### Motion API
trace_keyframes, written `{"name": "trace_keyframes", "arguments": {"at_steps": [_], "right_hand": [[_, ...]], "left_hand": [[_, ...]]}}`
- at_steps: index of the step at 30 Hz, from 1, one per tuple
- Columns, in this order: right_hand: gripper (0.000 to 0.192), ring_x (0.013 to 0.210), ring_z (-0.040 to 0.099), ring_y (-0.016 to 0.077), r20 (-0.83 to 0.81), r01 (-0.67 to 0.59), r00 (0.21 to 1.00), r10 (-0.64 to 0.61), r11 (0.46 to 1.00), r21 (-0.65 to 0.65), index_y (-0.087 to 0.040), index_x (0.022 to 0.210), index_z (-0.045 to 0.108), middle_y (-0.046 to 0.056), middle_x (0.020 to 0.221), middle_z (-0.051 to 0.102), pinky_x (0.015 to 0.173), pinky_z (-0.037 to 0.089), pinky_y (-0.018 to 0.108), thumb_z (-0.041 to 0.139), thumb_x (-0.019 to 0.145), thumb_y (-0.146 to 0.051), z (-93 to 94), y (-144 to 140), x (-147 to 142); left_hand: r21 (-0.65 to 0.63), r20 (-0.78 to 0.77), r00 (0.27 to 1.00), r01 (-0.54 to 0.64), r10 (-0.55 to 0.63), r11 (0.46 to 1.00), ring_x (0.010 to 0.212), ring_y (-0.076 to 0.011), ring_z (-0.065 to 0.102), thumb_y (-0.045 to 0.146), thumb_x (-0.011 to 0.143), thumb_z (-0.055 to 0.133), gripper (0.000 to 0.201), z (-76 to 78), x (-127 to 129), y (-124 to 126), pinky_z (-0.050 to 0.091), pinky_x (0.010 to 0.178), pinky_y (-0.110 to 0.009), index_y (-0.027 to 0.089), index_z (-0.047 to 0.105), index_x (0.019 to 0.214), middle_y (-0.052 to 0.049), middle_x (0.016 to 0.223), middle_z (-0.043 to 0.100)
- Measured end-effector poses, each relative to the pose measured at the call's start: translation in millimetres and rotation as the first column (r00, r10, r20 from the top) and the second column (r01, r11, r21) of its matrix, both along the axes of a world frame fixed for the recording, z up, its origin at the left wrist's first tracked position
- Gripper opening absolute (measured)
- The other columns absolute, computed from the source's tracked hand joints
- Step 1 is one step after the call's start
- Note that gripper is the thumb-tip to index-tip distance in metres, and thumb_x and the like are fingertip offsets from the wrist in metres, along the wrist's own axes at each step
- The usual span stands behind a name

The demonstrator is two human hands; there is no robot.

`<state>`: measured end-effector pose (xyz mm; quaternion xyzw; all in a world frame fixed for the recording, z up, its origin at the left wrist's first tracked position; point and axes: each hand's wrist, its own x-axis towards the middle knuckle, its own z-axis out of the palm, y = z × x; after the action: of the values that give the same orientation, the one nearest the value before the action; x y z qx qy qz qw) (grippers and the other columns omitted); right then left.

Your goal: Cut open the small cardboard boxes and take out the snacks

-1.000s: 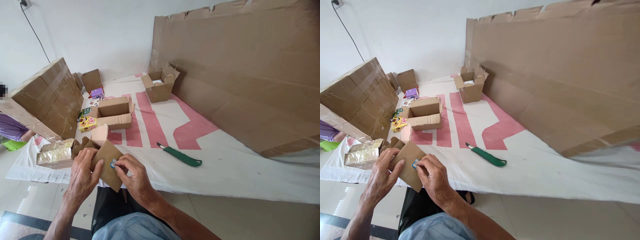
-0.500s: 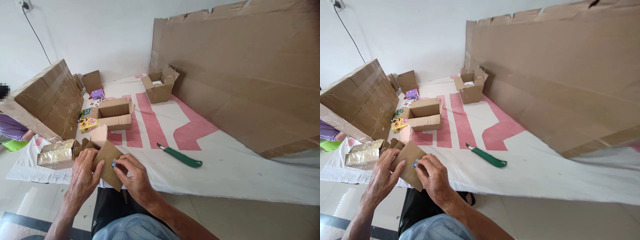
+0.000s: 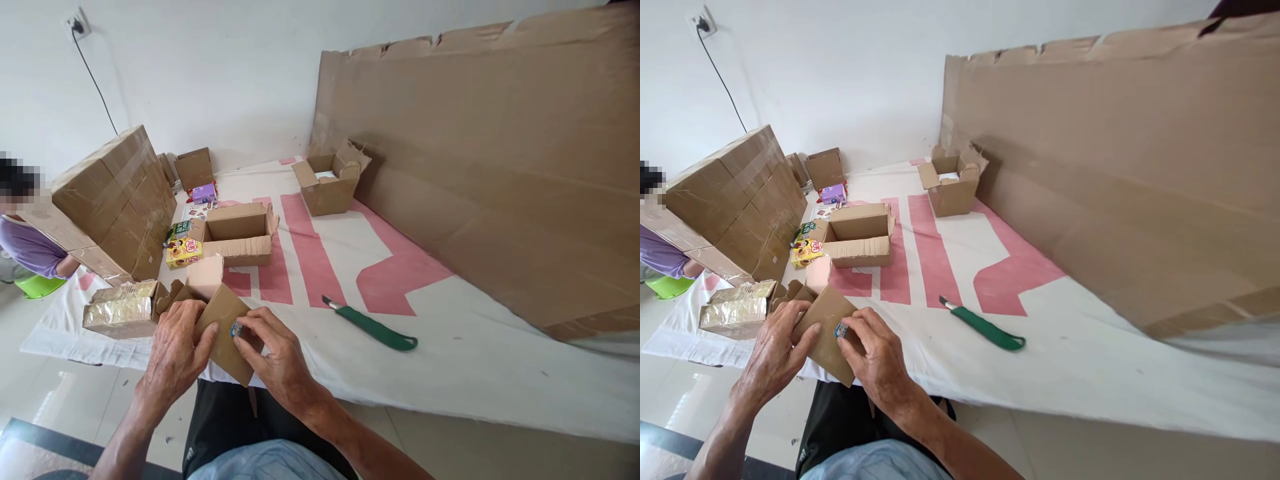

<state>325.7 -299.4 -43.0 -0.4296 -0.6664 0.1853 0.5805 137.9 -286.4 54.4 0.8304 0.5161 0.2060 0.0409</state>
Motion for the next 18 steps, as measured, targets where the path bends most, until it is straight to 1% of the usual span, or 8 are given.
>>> {"name": "trace_keyframes", "arguments": {"at_steps": [2,5,8,13,16,18], "right_hand": [[0.016,0.087,0.071,0.0207,0.008,0.000,1.000,0.000,1.000,0.023,-0.024,0.104,0.072,0.006,0.097,0.071,0.076,0.062,0.032,0.065,0.096,-0.012,0.5,1.4,0.6],[0.013,0.086,0.072,0.0201,0.021,-0.037,0.999,0.036,0.999,0.026,-0.023,0.099,0.072,0.006,0.095,0.070,0.076,0.061,0.032,0.065,0.097,-0.012,3.4,4.8,2.7],[0.014,0.084,0.072,0.0195,0.029,-0.072,0.997,0.071,0.997,0.011,-0.023,0.097,0.072,0.005,0.094,0.069,0.075,0.061,0.031,0.067,0.095,-0.010,7.4,9.7,6.5],[0.015,0.086,0.071,0.0201,0.077,-0.069,0.995,0.067,0.997,0.030,-0.023,0.095,0.075,0.005,0.093,0.069,0.077,0.061,0.032,0.067,0.095,-0.010,12.1,15.2,11.1],[0.018,0.083,0.070,0.0194,0.068,-0.089,0.994,0.087,0.996,0.027,-0.023,0.090,0.076,0.004,0.091,0.068,0.074,0.059,0.031,0.066,0.094,-0.008,12.9,16.5,12.4],[0.019,0.081,0.069,0.0181,0.046,-0.122,0.992,0.121,0.992,0.017,-0.023,0.087,0.075,0.004,0.089,0.066,0.073,0.058,0.030,0.066,0.093,-0.007,13.1,17.4,13.4]], "left_hand": [[-0.004,-0.003,1.000,-0.002,0.002,1.000,0.098,-0.0276,0.068,0.032,0.103,0.056,0.009,-0.4,-0.6,1.3,0.050,0.083,-0.041,0.024,0.059,0.107,-0.005,0.101,0.072],[-0.017,-0.005,1.000,-0.003,0.003,1.000,0.097,-0.0274,0.067,0.032,0.103,0.055,0.010,-0.2,-1.1,3.1,0.049,0.083,-0.041,0.024,0.059,0.106,-0.005,0.101,0.072],[-0.025,-0.001,1.000,-0.003,0.003,1.000,0.097,-0.0272,0.066,0.033,0.104,0.053,0.010,0.0,-1.2,4.2,0.048,0.083,-0.041,0.024,0.058,0.106,-0.005,0.100,0.071],[-0.020,-0.009,1.000,-0.004,0.004,1.000,0.097,-0.0273,0.065,0.032,0.104,0.054,0.009,-0.4,-1.0,5.0,0.048,0.082,-0.040,0.024,0.058,0.105,-0.005,0.100,0.070],[-0.027,-0.018,1.000,0.001,-0.001,1.000,0.099,-0.0274,0.065,0.031,0.104,0.054,0.009,0.3,-0.4,5.5,0.048,0.083,-0.041,0.023,0.057,0.105,-0.005,0.101,0.070],[-0.033,-0.025,1.000,0.002,-0.003,0.999,0.098,-0.0272,0.066,0.031,0.104,0.054,0.009,1.1,0.3,5.9,0.048,0.082,-0.041,0.023,0.057,0.105,-0.005,0.100,0.070]]}}
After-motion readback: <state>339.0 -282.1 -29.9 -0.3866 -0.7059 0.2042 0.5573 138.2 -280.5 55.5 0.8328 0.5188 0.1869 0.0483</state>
